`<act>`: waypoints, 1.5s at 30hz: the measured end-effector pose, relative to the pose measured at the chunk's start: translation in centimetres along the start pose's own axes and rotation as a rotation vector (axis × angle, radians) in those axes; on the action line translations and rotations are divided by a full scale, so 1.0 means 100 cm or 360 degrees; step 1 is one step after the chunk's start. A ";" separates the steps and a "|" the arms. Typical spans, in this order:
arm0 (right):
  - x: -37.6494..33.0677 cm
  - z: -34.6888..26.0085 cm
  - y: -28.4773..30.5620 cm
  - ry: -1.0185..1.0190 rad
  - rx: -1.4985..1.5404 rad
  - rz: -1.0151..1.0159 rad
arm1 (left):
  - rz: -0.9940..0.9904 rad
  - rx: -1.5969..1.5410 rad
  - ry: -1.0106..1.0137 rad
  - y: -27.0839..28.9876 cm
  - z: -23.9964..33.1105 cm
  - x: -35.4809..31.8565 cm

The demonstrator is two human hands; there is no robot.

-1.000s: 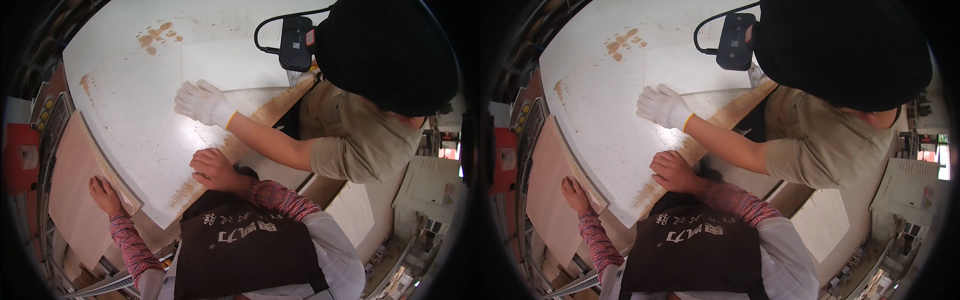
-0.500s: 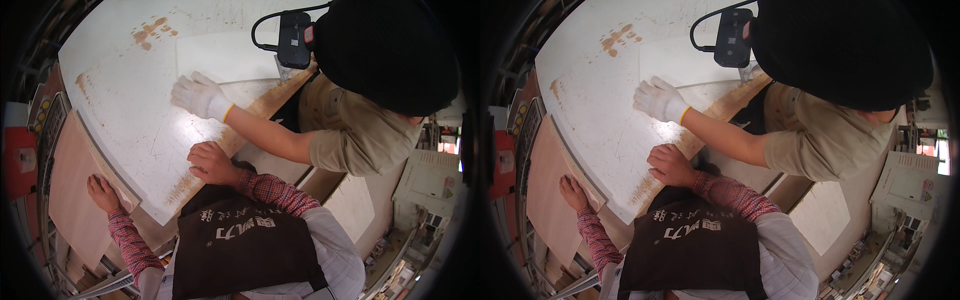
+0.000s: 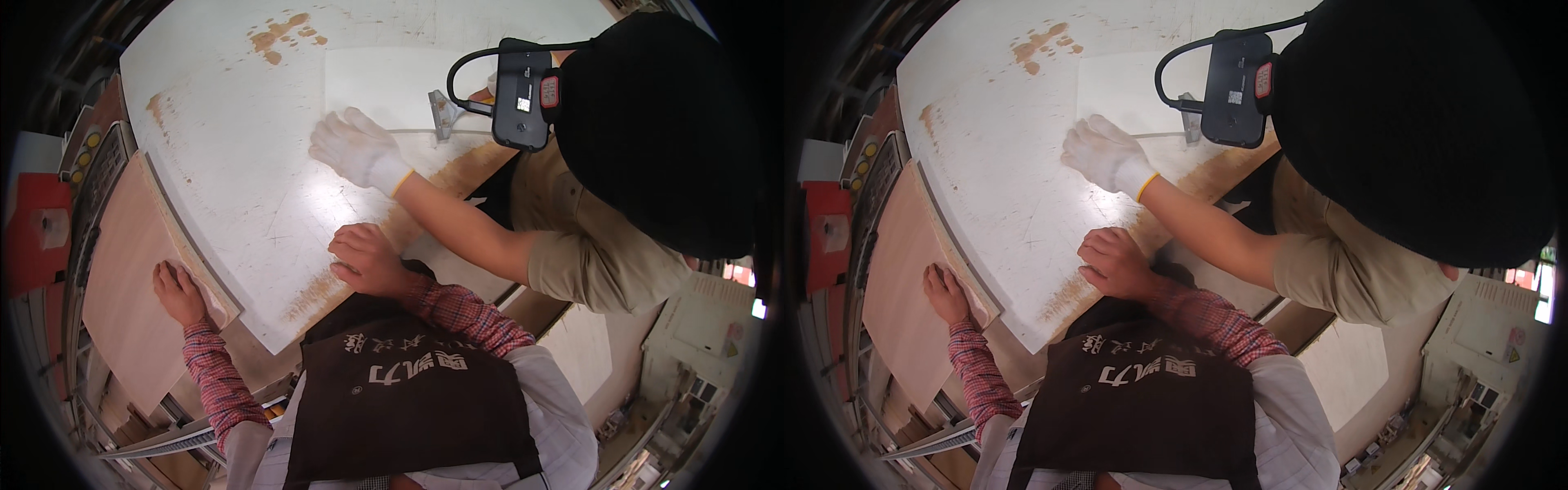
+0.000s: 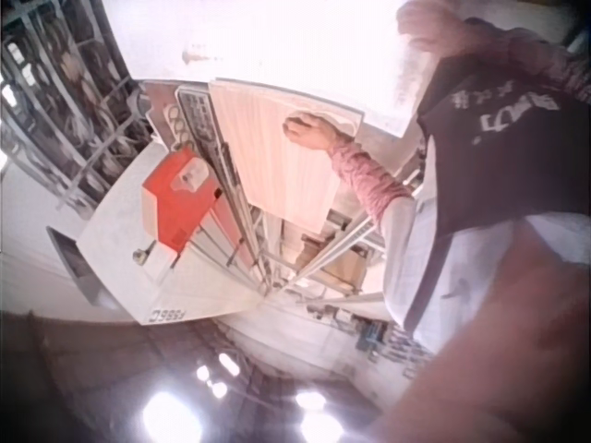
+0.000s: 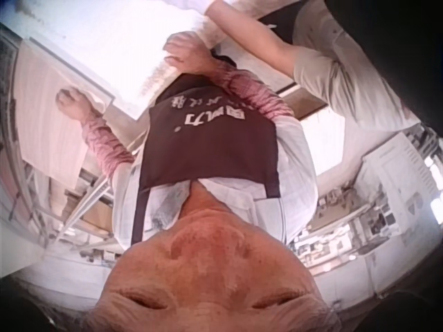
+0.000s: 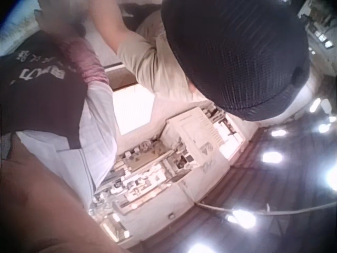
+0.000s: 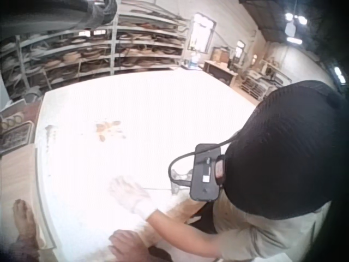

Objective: The person operates a CNC machine, places a white sheet on the machine, and uses a computer to control the process. They then retrieve the processed sheet and hand it to a coworker.

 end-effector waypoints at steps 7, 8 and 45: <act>0.001 -0.001 0.000 0.0009 0.0018 0.0004 | 0.0005 0.0006 0.0004 0.000 -0.002 -0.001; 0.002 -0.001 0.001 0.0008 0.0016 0.0004 | 0.0009 0.0010 -0.0002 0.000 -0.002 -0.001; 0.005 -0.003 0.002 0.0006 -0.0009 -0.0047 | 0.0003 0.0033 0.0005 0.002 0.004 -0.002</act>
Point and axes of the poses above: each hand's wrist, its own x-axis towards the middle knuckle, its own y-axis out of the back of the hand, z = x × y, the point moved 9 cm from there along x, towards the middle knuckle, and after that the axes turned 2 degrees about y, right-handed, at the moved point
